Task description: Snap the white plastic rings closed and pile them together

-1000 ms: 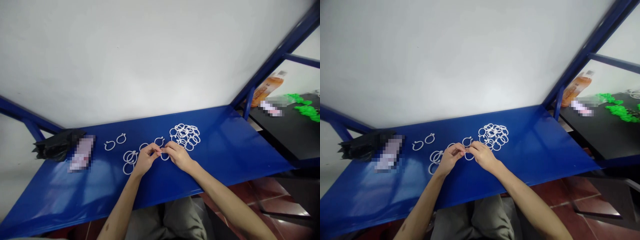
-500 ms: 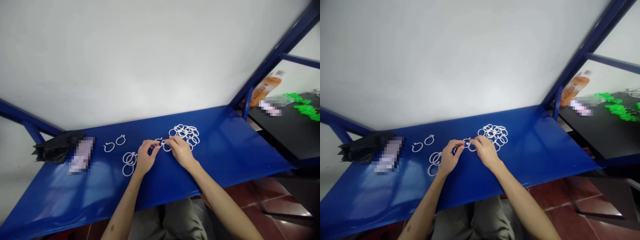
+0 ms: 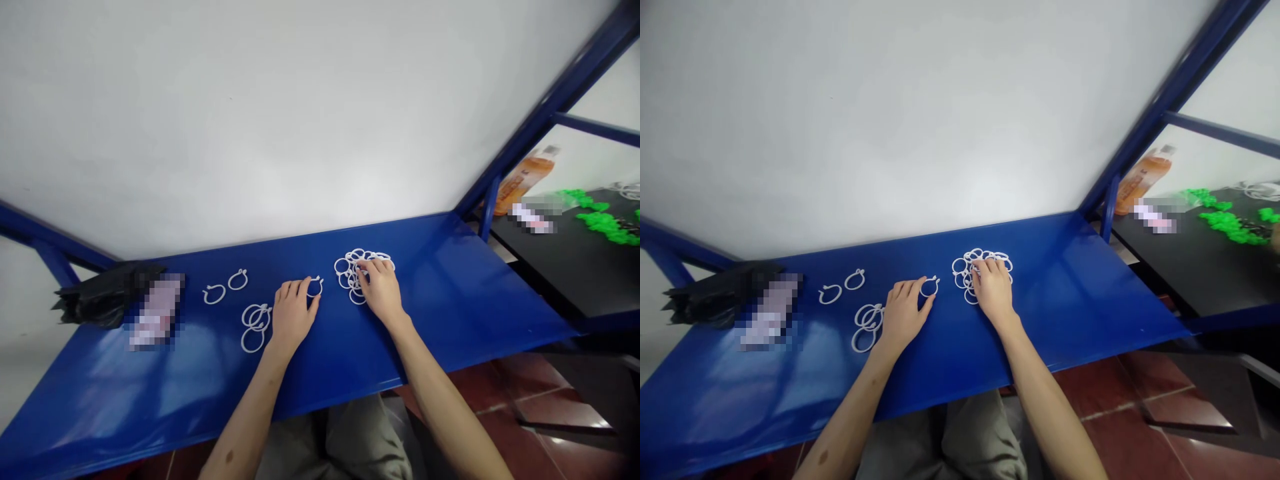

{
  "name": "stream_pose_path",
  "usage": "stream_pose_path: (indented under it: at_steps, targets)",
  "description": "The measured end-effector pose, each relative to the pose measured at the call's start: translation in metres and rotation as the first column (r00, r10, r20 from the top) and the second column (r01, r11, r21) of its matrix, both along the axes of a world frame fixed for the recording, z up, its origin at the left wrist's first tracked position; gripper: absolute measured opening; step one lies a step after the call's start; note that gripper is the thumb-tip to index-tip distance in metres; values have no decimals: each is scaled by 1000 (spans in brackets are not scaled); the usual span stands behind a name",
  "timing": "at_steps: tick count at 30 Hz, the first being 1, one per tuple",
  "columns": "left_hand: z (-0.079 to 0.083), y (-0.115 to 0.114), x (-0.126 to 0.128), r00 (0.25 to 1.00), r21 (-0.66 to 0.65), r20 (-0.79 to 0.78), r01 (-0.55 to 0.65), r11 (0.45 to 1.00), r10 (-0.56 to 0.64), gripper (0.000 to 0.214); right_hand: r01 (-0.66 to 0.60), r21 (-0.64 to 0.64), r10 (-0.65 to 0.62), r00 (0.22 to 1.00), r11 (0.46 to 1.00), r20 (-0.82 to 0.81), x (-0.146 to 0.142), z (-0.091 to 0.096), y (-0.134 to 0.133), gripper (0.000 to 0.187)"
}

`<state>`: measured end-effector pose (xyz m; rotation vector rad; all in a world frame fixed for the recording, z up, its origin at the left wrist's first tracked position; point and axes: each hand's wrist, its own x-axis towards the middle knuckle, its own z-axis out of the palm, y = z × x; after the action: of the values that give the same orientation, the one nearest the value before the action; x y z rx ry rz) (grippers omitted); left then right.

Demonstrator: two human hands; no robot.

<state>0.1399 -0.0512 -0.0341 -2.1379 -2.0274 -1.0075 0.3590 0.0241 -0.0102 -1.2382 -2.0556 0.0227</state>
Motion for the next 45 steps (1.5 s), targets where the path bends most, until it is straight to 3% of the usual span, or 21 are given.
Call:
stream_pose_path:
  at_steps: [5, 9, 12, 16, 18, 21, 24, 27, 31, 45]
  targets:
    - [6, -1, 2, 995, 64, 26, -94, 994, 93, 47, -45, 13, 46, 995, 999, -87, -5, 7, -5, 20]
    - [13, -3, 5, 993, 183, 90, -95, 979, 80, 51, -199, -42, 186, 961, 979, -204, -19, 12, -17, 17]
    - [16, -6, 7, 996, 263, 90, -25, 964, 1, 54, -356, -164, 275, 884, 920, -377, -33, 14, -29, 17]
    - [17, -8, 12, 990, 283, 113, 53, 958, -88, 51, -473, -332, 201, 770, 816, -605, -47, 12, -38, 16]
    - [18, -9, 14, 978, 245, 162, 87, 966, -129, 47, -476, -343, 182, 760, 810, -624, -49, 10, -39, 15]
    - [20, -10, 16, 932, 149, 306, 154, 977, -194, 32, -431, -285, 219, 803, 856, -554, -47, 7, -37, 15]
    - [20, -10, 16, 833, 23, 531, 173, 985, -159, 23, -411, -185, 289, 838, 893, -463, -45, 3, -35, 16]
    - [18, -7, 12, 671, -98, 738, 220, 971, -78, 28, -448, -146, 356, 838, 882, -414, -45, 0, -35, 18]
    - [12, -2, 7, 482, -110, 875, 300, 948, -51, 29, -516, -107, 454, 820, 850, -349, -44, -3, -35, 21]
    - [18, -8, 3, 558, -125, 826, 321, 939, -80, 18, -563, -21, 562, 826, 826, -45, -38, -3, -37, 30]
